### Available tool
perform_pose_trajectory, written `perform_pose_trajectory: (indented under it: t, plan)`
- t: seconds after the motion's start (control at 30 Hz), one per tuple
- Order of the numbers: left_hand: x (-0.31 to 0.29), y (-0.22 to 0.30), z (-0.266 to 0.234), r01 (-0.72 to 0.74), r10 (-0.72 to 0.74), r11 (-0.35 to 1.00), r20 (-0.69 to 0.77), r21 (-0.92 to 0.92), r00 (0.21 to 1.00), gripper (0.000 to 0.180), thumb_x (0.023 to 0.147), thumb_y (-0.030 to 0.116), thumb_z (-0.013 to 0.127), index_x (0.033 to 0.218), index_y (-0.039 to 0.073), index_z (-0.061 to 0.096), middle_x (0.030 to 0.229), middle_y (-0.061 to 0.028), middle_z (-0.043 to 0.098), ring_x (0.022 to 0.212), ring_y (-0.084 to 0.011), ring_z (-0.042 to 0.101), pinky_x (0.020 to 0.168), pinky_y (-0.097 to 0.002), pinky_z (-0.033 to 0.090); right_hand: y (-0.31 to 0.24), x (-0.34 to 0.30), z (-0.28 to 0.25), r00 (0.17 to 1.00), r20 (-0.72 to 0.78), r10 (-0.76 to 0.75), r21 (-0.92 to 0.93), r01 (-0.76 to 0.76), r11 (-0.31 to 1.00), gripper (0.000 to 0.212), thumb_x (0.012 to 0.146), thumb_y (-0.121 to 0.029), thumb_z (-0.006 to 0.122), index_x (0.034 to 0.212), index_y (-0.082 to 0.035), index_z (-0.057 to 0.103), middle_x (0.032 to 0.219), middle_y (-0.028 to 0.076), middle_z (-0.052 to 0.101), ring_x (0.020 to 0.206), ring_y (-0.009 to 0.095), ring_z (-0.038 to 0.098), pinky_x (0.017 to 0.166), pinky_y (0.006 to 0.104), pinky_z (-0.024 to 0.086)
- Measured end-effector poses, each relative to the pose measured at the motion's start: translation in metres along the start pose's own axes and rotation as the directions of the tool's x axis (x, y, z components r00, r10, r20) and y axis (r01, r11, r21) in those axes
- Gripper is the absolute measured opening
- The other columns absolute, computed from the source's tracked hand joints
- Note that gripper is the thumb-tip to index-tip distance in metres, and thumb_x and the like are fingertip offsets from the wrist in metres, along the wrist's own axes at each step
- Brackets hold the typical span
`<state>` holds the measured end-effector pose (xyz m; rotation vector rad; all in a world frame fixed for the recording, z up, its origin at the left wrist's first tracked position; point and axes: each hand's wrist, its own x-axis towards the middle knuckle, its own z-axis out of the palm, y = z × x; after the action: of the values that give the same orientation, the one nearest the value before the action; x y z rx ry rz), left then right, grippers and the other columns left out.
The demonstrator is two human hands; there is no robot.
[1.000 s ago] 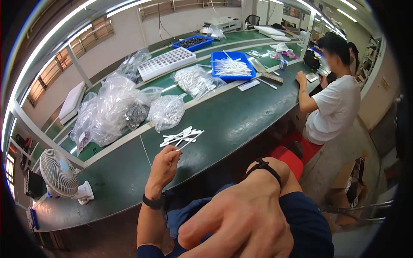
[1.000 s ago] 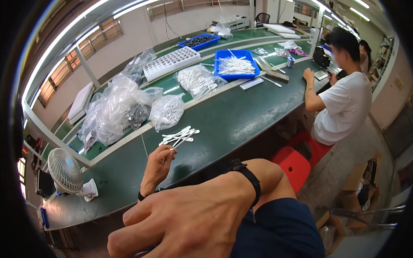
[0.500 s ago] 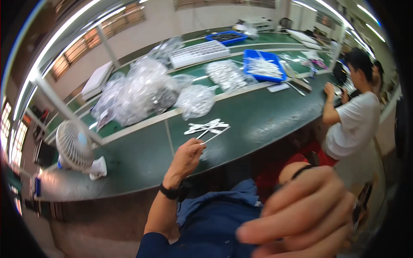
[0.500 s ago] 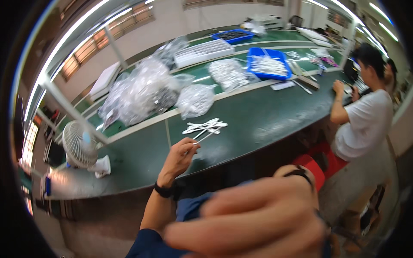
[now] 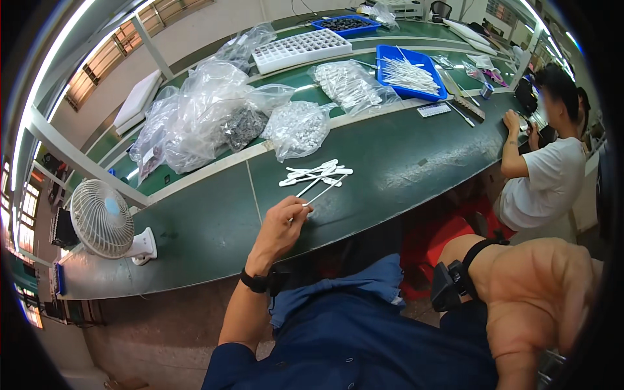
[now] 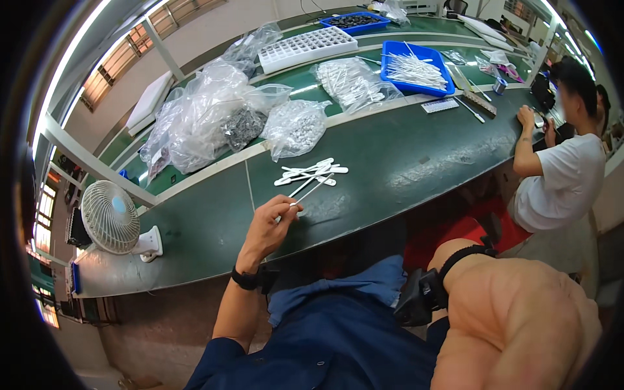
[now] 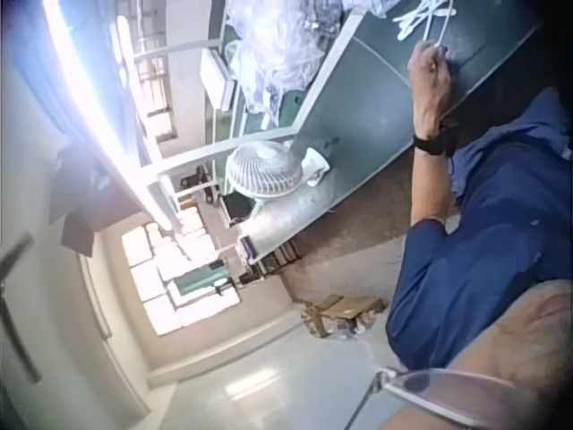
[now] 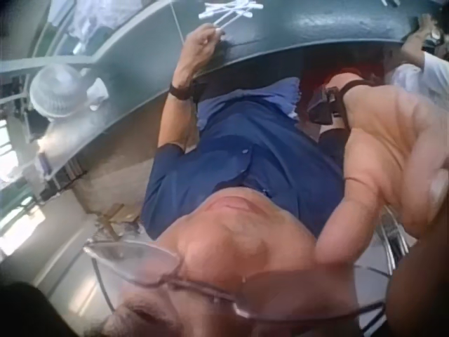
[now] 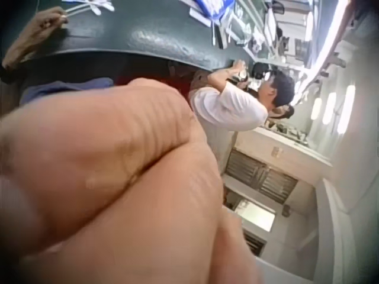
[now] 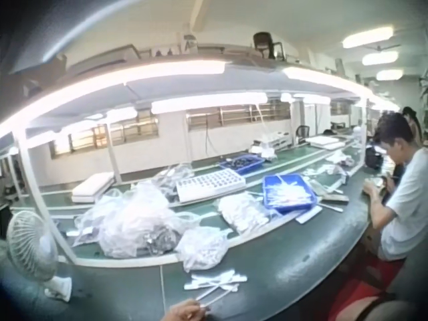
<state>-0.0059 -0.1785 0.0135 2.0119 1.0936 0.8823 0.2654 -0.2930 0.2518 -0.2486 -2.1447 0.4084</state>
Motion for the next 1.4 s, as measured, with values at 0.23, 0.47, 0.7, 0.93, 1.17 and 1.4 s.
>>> perform_pose_trajectory:
  t: [0.23, 0.47, 0.7, 0.93, 1.17, 1.4]
  plan:
    - [0.007, -0.001, 0.002, 0.056, -0.057, 0.993, -0.006, -0.106, 0.998, 0.016, 0.1, 0.006, 0.059, 0.093, -0.005, 0.07, 0.098, -0.0084, 0.069, 0.078, -0.0164, 0.066, 0.071, -0.0281, 0.052, 0.035, -0.007, -0.004, 0.997, -0.077, 0.024, 0.043, -0.021, 0.999, 0.036, 0.089, -0.02, 0.072, 0.121, -0.003, 0.067, 0.082, 0.007, 0.073, 0.078, 0.023, 0.071, 0.059, 0.0303, 0.055]
    - [0.011, -0.004, -0.001, 0.137, -0.137, 0.978, 0.008, -0.156, 0.991, 0.017, 0.099, 0.006, 0.06, 0.092, -0.005, 0.07, 0.1, -0.0092, 0.07, 0.079, -0.0164, 0.067, 0.073, -0.0278, 0.053, 0.057, -0.012, -0.007, 0.99, -0.138, -0.005, 0.041, 0.011, 0.999, 0.032, 0.088, -0.017, 0.072, 0.117, -0.002, 0.068, 0.084, 0.008, 0.073, 0.077, 0.022, 0.071, 0.061, 0.0304, 0.055]
    - [0.016, -0.006, 0.006, 0.198, -0.196, 0.965, 0.026, -0.172, 0.98, 0.019, 0.1, 0.006, 0.059, 0.091, -0.006, 0.07, 0.099, -0.0085, 0.069, 0.082, -0.0159, 0.066, 0.074, -0.0272, 0.052, 0.07, -0.036, -0.008, 0.972, -0.217, 0.085, 0.097, -0.066, 0.993, 0.028, 0.088, -0.014, 0.071, 0.113, -0.002, 0.069, 0.085, 0.009, 0.073, 0.076, 0.021, 0.071, 0.062, 0.0306, 0.056]
    - [0.014, -0.024, 0.004, 0.145, -0.148, 0.97, -0.003, -0.197, 0.989, 0.015, 0.099, 0.004, 0.059, 0.094, -0.006, 0.069, 0.096, -0.0085, 0.07, 0.076, -0.0162, 0.067, 0.068, -0.0273, 0.051, 0.102, -0.019, 0.015, 0.957, -0.216, 0.193, 0.151, -0.163, 0.975, 0.024, 0.087, -0.011, 0.07, 0.109, -0.002, 0.071, 0.086, 0.01, 0.074, 0.076, 0.02, 0.071, 0.064, 0.0308, 0.057]
    - [0.018, -0.016, 0.006, 0.173, -0.176, 0.97, -0.001, -0.172, 0.984, 0.02, 0.099, 0.006, 0.06, 0.086, -0.006, 0.069, 0.098, -0.0076, 0.07, 0.081, -0.0145, 0.064, 0.074, -0.0256, 0.049, 0.116, -0.034, 0.015, 0.935, -0.242, 0.26, 0.214, -0.21, 0.954, 0.02, 0.087, -0.009, 0.07, 0.106, -0.001, 0.072, 0.088, 0.011, 0.074, 0.075, 0.019, 0.071, 0.065, 0.0309, 0.057]
    - [0.018, -0.034, 0.007, 0.202, -0.257, 0.942, -0.187, -0.268, 0.948, 0.023, 0.1, 0.011, 0.063, 0.084, -0.002, 0.072, 0.087, -0.0028, 0.071, 0.081, -0.0093, 0.061, 0.074, -0.022, 0.045, 0.126, -0.034, 0.008, 0.894, -0.373, 0.247, 0.122, -0.216, 0.969, 0.017, 0.086, -0.006, 0.069, 0.102, -0.001, 0.073, 0.089, 0.012, 0.075, 0.075, 0.018, 0.071, 0.067, 0.0311, 0.058]
